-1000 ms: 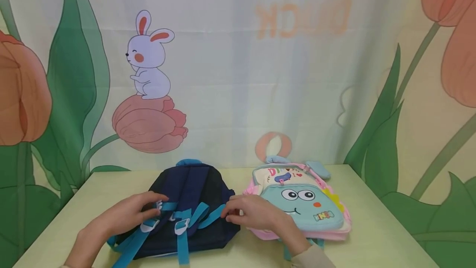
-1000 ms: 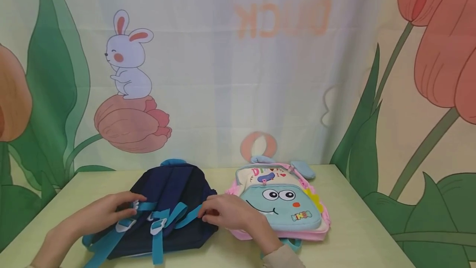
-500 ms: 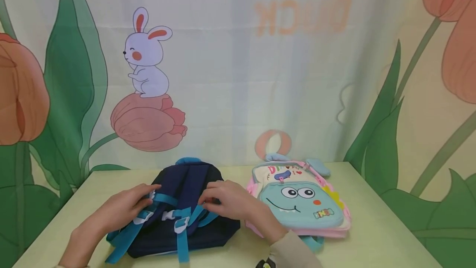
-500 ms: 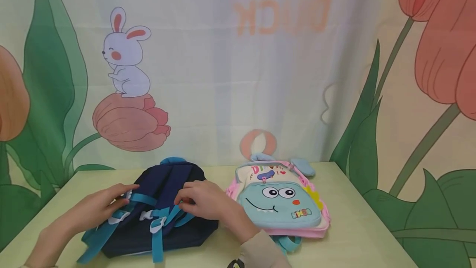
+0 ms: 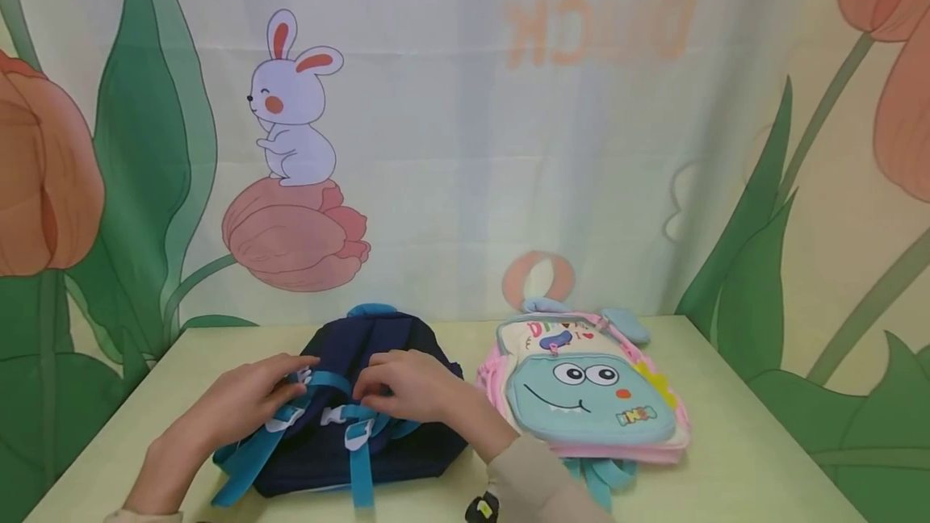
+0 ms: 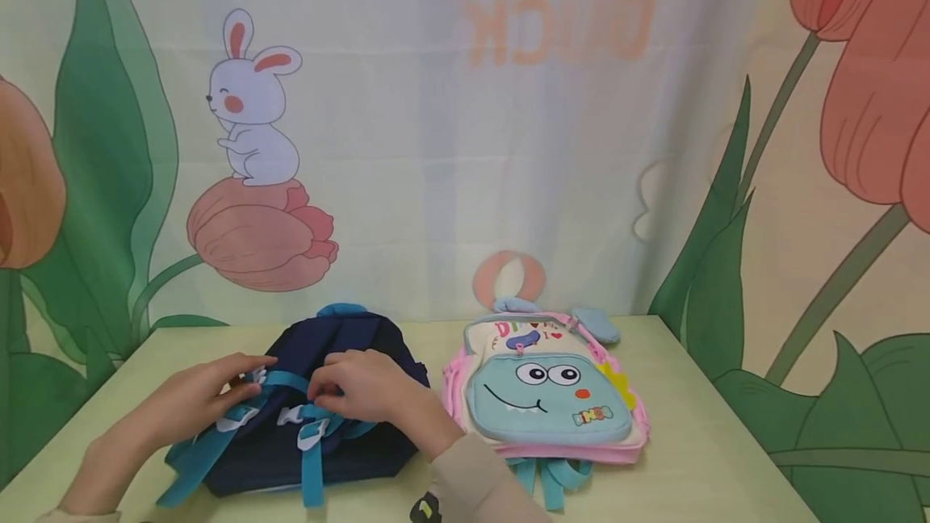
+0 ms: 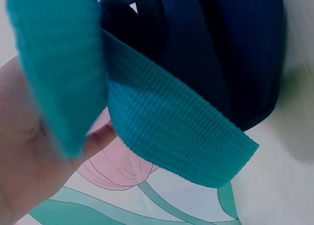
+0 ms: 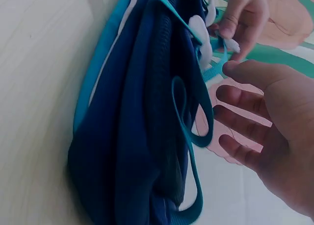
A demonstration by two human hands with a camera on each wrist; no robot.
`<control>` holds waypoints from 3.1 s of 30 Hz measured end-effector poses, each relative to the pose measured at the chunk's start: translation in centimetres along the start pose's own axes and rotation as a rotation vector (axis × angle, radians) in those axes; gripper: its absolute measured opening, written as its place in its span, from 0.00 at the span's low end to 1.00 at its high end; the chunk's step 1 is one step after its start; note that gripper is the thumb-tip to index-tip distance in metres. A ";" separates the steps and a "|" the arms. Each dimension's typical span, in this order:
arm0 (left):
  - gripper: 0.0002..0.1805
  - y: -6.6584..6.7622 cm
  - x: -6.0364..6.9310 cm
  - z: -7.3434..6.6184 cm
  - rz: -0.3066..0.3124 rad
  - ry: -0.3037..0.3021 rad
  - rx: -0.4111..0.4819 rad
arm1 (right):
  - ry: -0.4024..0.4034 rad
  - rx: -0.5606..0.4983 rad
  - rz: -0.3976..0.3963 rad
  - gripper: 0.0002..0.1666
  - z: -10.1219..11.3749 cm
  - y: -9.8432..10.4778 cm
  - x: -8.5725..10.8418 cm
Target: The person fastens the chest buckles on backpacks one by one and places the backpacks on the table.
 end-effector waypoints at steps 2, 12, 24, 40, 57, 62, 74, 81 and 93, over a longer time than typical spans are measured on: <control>0.23 -0.1 0.0 0.0 0.005 0.002 -0.002 | -0.008 0.011 0.022 0.10 0.2 -0.3 -0.6; 0.22 -0.1 -0.1 -0.1 -0.005 -0.003 -0.025 | -0.077 0.030 0.077 0.11 0.5 -2.0 -2.2; 0.22 -0.1 -0.2 0.0 -0.030 0.002 -0.031 | -0.179 0.053 0.120 0.15 0.5 -3.6 -3.1; 0.24 0.0 -0.3 -0.4 -0.004 0.041 -0.036 | -0.231 0.076 0.056 0.10 0.6 -3.6 -2.5; 0.23 0.0 -0.4 -0.6 -0.010 0.058 -0.091 | -0.238 -0.071 -0.121 0.11 -0.6 -3.0 0.7; 0.23 -0.5 -0.7 -1.0 0.013 0.063 -0.095 | -0.225 -0.088 -0.193 0.10 -0.9 -2.7 1.7; 0.20 -0.9 -1.2 -1.5 0.009 0.065 -0.072 | -0.234 -0.135 -0.267 0.10 -1.2 -3.0 3.2; 0.19 -1.1 -1.2 -1.9 -0.015 0.029 -0.099 | -0.242 -0.130 -0.235 0.10 -1.0 -3.1 3.2; 0.18 -2.3 -1.7 -2.8 -0.024 -0.022 -0.159 | -0.235 -0.105 -0.248 0.10 -0.6 -3.3 3.2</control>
Point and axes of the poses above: each hand's wrist, its own x-axis away from the middle knuckle, its own y-axis out of the back of the hand, z = x × y, the point moved 2 cm from there along -x, towards the middle knuckle, and after that the axes turned 5 degrees about z, right-handed, at the moved point
